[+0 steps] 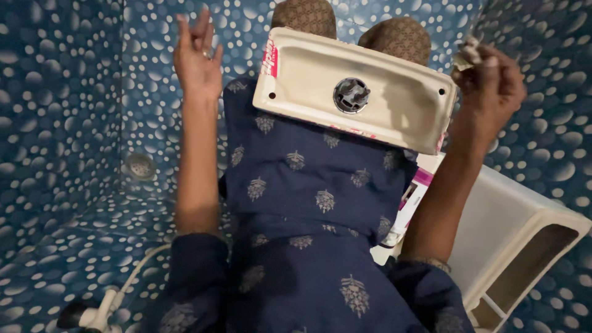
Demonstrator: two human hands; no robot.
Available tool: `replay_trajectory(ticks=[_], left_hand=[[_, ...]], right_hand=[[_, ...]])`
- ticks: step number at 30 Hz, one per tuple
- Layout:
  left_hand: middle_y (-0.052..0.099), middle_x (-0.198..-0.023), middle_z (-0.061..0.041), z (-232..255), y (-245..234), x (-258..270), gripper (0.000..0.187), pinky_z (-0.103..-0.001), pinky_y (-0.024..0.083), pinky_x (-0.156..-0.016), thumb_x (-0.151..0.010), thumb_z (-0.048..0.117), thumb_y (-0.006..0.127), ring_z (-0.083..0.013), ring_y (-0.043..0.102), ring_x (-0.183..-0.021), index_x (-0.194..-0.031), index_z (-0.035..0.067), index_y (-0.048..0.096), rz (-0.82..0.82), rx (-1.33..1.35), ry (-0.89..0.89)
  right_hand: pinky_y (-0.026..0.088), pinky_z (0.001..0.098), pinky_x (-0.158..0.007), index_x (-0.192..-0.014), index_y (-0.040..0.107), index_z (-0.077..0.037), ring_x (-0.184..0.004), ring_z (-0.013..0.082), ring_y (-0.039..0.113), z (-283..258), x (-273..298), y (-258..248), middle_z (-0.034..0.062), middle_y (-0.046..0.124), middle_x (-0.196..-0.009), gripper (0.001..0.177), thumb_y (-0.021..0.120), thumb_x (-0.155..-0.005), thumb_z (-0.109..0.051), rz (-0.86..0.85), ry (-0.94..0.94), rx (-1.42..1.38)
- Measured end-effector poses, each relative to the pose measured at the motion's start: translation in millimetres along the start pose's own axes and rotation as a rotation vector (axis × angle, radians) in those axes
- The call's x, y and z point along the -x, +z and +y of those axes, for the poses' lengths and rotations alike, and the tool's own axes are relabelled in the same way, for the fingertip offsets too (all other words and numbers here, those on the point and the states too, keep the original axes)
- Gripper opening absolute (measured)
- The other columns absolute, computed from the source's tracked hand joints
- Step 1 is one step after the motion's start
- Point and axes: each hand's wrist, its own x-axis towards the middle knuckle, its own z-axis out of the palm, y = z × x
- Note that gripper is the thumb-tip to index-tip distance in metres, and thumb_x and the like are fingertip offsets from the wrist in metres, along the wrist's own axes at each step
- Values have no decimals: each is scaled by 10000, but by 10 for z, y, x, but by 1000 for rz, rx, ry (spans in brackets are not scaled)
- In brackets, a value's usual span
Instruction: The person cleans a toilet cistern cover with a cloth and manipulates flush valve components by hand to reassemble the mechanism.
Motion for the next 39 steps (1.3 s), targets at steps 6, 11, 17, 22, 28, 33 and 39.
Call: replay_trajectory(ticks=[6, 11, 17, 22, 28, 33, 39], left_hand=[[646, -1380, -135, -161, 107, 261, 462, -343, 440, -1138, -897, 78, 776, -244, 562, -1364, -1333, 18, 636, -196, -761, 195], [670, -1324, -162, -180, 258, 463, 269, -334, 492, -1026, -884, 128, 782, -256, 626, -1247, -1126, 15, 749, -176, -905, 142], [681, -1354, -221, -313, 193, 475, 158, -343, 497, -1058, -864, 125, 810, -266, 658, -1242, -972, 10, 801, -219, -874, 125], [644, -1388, -217, -234, 265, 555, 138, -363, 494, -1068, -855, 103, 802, -273, 647, -1247, -945, -2, 807, -270, -869, 145], [658, -1376, -192, -178, 359, 600, 119, -374, 497, -1063, -840, 114, 807, -281, 644, -1257, -904, 14, 808, -297, -983, 179], [684, -1332, -210, -202, 328, 556, 140, -414, 476, -1075, -824, 141, 837, -320, 644, -1261, -922, 42, 820, -337, -1119, 283], [692, -1317, -229, -108, 223, 379, 165, -418, 476, -1081, -839, 161, 844, -343, 649, -1254, -967, 58, 824, -415, -1395, 425]], right_hand=[[662, 352, -951, -1298, 643, 19, -1093, 231, 753, -19, 208, 675, 144, 728, -1230, 264, 701, -1040, 26, -448, -29, 150], [636, 309, -846, -1172, 724, -25, -1030, 233, 758, 246, 506, 1481, 131, 704, -1188, 210, 728, -963, -2, -805, -286, 523], [604, 390, -787, -1093, 737, -35, -901, 311, 734, 592, 663, 2031, 145, 694, -1041, 150, 725, -944, -48, -850, -368, 706], [574, 435, -773, -1060, 726, -16, -850, 374, 692, 652, 713, 2066, 175, 673, -996, 230, 706, -831, -30, -932, -482, 759], [554, 456, -781, -1056, 739, -21, -882, 381, 692, 491, 690, 2022, 178, 664, -958, 226, 668, -841, -20, -1133, -487, 772], [545, 466, -769, -1106, 739, -31, -862, 384, 679, 288, 672, 1766, 176, 646, -941, 338, 628, -790, 8, -1192, -352, 883], [535, 470, -749, -1076, 746, -36, -842, 386, 658, -52, 718, 1035, 185, 630, -961, 233, 650, -865, -17, -1032, -238, 1036]])
